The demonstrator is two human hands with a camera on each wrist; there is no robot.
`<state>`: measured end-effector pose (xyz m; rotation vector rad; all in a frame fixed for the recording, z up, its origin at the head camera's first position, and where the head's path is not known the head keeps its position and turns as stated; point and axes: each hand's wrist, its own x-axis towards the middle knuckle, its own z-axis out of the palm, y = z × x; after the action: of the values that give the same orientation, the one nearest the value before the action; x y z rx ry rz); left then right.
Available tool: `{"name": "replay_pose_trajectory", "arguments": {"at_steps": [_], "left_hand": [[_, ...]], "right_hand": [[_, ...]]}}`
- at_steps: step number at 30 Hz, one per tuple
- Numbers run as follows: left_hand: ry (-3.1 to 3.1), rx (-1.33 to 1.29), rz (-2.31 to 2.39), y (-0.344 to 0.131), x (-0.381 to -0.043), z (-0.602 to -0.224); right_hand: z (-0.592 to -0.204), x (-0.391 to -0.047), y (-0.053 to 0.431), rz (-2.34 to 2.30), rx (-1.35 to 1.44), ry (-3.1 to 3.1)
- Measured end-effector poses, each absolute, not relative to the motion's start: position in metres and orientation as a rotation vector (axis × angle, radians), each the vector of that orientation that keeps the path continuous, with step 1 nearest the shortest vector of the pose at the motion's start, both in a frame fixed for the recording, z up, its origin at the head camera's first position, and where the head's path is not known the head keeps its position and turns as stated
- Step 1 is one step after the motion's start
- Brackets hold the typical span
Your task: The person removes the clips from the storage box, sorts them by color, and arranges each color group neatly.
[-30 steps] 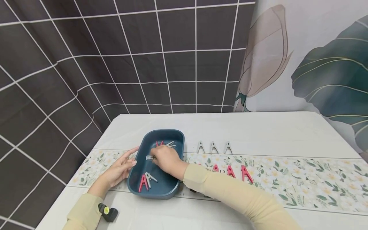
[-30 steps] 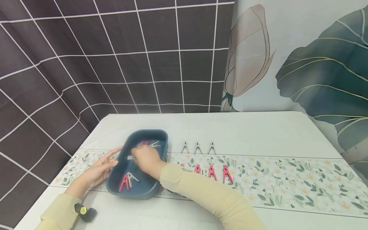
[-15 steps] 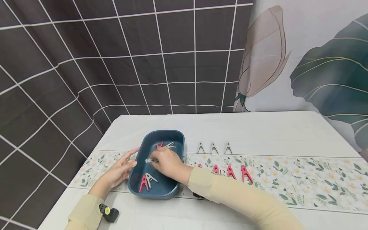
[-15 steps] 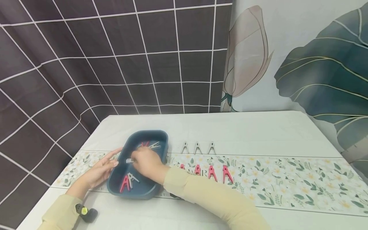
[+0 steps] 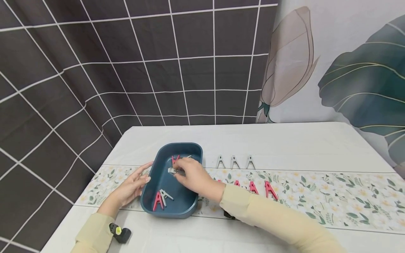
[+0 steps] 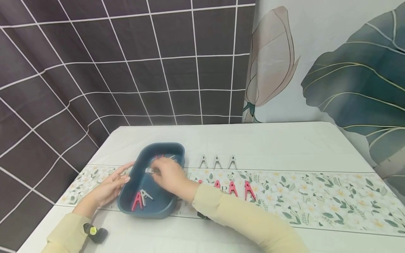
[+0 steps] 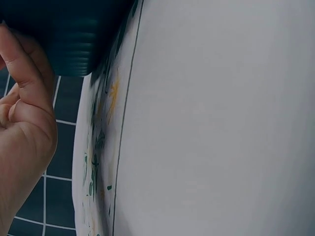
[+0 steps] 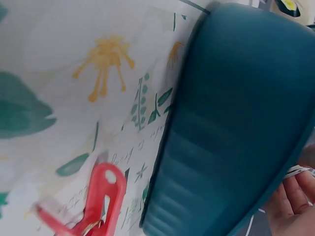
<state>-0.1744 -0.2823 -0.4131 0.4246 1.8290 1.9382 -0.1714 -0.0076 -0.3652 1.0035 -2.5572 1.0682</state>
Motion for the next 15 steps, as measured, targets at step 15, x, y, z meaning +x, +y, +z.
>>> {"name": "replay_pose_trajectory", "arguments": {"at_steps": [15], "left_hand": [[1.814, 0.429, 1.948, -0.282, -0.173, -0.411]], "right_hand": [[-0.361, -0.165, 0.032, 1.28, 0.915, -2.491]]}}
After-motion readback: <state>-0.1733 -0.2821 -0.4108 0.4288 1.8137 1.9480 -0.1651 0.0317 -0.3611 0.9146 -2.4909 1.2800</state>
